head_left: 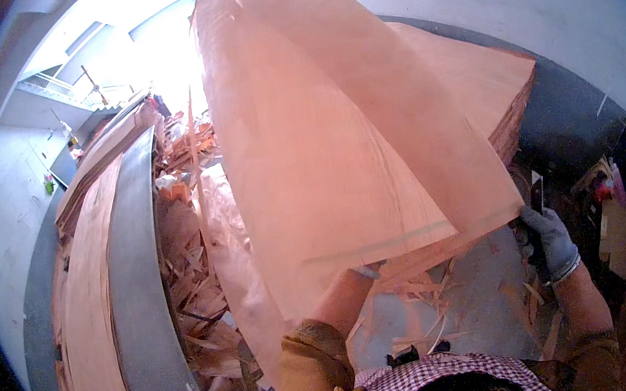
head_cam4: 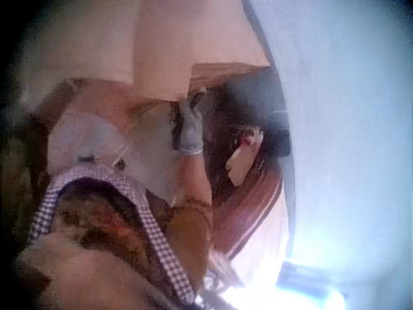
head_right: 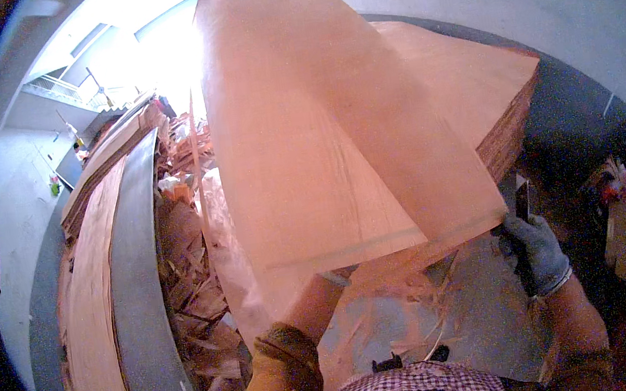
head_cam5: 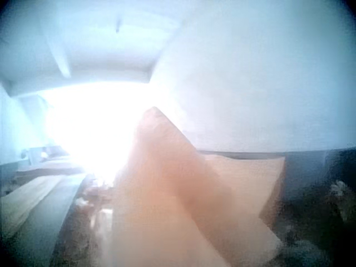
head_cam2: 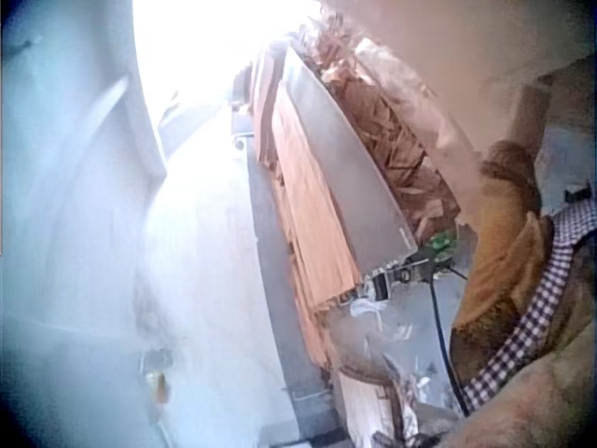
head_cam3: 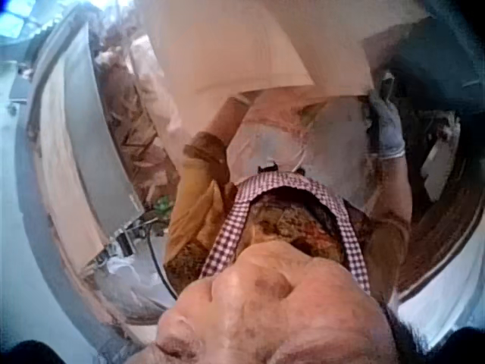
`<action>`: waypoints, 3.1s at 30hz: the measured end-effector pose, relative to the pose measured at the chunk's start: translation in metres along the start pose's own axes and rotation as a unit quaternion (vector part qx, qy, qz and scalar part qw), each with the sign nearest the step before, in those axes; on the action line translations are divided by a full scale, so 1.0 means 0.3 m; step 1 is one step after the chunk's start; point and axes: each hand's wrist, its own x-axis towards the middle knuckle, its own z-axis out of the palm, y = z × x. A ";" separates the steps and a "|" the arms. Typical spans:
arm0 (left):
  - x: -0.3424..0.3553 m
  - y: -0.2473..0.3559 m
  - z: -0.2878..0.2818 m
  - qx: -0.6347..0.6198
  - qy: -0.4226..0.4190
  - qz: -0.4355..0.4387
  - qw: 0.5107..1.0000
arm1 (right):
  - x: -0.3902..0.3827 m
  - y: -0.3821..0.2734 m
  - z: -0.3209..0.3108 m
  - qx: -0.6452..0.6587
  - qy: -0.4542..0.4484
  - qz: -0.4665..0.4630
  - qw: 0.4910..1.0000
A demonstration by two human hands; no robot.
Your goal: The person trims and stacks sheets of wood veneer. They spray liquid from a bottle onto the wood, align sheets using a straightedge, and cut sections with a utility knife before moving them onto a stack.
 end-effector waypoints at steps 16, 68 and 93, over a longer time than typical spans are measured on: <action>0.402 -0.198 -0.154 0.163 0.481 -0.004 0.861 | 0.890 -0.266 -0.635 -0.117 0.004 -0.050 0.992; 0.885 -0.257 0.435 0.233 0.759 -0.032 0.607 | 2.668 -0.460 -1.530 -0.262 -0.147 0.019 0.953; 1.016 0.010 0.510 0.212 0.769 -0.011 0.603 | 2.697 -0.381 -1.518 -0.326 -0.117 -0.059 0.936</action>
